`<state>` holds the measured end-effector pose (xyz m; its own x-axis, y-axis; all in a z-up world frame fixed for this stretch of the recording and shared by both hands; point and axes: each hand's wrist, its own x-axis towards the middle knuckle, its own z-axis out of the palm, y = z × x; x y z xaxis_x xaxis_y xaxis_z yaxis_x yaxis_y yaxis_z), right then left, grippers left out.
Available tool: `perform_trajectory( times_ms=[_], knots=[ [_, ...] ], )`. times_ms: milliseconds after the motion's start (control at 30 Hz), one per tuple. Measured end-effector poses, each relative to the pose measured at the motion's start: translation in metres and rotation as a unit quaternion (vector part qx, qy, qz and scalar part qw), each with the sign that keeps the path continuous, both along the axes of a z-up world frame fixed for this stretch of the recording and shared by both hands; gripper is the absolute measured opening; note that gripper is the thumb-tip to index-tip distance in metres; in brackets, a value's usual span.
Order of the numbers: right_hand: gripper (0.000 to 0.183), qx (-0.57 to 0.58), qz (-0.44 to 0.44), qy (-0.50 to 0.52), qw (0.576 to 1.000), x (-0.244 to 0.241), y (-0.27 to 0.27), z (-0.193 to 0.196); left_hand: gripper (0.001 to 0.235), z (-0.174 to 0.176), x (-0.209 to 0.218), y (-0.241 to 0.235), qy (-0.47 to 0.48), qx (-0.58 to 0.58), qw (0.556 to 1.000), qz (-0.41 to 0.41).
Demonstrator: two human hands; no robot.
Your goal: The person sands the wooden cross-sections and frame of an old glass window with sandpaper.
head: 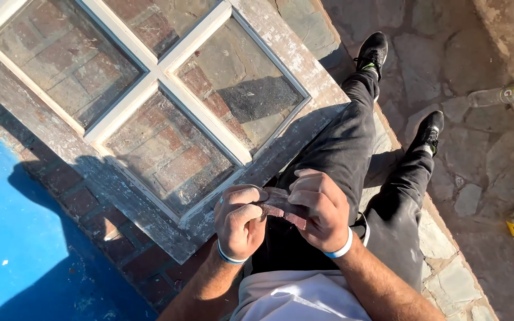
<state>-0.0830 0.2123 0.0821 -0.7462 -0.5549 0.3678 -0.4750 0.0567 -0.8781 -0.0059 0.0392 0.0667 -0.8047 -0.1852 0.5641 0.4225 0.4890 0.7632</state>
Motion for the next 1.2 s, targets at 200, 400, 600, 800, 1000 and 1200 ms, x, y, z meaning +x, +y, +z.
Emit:
perform_trajectory(
  times_ms=[200,400,600,800,1000,1200],
  knots=[
    [0.017,-0.081,-0.013,-0.142,0.986,0.017,0.010,-0.022,0.022,0.013,-0.008,-0.002,-0.093,0.090,0.991,-0.014],
    [0.019,-0.183,-0.030,-0.511,0.840,0.016,-0.001,-0.020,0.010,-0.015,-0.006,-0.010,-0.335,0.394,0.855,-0.043],
    [0.017,-0.030,-0.013,-0.261,0.965,0.009,-0.008,-0.007,0.012,-0.011,-0.015,-0.013,-0.293,0.630,0.715,-0.069],
    [0.038,-0.114,0.008,-0.353,0.929,0.010,-0.009,-0.016,0.015,-0.015,-0.006,-0.019,-0.311,0.558,0.767,-0.049],
    [0.041,-0.127,-0.034,-0.444,0.886,0.009,-0.017,-0.027,0.017,0.008,-0.012,-0.031,-0.302,0.317,0.898,-0.047],
    [0.040,-0.174,-0.003,-0.461,0.870,0.002,-0.018,-0.028,0.025,0.009,-0.017,-0.038,-0.331,0.384,0.856,-0.102]
  ],
)
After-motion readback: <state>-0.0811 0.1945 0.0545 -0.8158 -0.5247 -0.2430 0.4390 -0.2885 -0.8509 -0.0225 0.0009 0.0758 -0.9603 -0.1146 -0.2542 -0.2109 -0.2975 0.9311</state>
